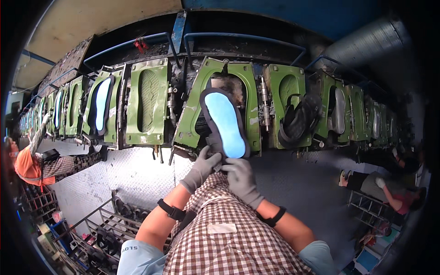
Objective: Manually assemble shoe components onto a production line conveyor.
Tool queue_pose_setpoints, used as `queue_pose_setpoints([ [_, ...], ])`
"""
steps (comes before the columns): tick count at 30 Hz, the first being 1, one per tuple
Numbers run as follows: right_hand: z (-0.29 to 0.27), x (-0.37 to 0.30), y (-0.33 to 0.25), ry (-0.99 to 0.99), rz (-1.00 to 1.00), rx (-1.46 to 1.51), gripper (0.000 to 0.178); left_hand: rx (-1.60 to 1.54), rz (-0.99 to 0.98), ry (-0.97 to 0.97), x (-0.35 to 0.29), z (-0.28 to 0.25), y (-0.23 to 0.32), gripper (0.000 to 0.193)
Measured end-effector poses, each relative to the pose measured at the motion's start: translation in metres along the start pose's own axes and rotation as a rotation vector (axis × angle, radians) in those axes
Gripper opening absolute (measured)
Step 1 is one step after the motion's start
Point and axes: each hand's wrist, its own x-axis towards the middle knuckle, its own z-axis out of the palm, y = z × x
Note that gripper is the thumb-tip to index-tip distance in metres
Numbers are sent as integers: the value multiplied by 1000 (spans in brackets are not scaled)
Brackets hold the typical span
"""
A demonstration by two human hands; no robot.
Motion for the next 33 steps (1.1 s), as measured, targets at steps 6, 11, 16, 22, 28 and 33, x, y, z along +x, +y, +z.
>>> queue_pose_setpoints([
  [6, 40, -28, 58, 154, 973, 570, 44, 8, -76, -97, 28, 12, -28, 63],
  [11, 64, 7, 17, 272, 967, 562, 41, 484, 150, 245, 41, -6, -41, 57],
  [16, 116, -16, 41, 655, 1432, 1434, 45, 383, 138, 104, 21, 3, -3, 52],
  [22, 59, 16, -36, 631, 731, 255, 37, -165, -117, -35, 36, -18, -12, 28],
  [28, 47, 103, 2, 5, 209, -588, 50, -72, -264, -62, 94, -41, -73, 34],
  [33, 22, 98, 27, 60, 740, -224, 58, 291, 287, 183, 14, 2, 25, 60],
])
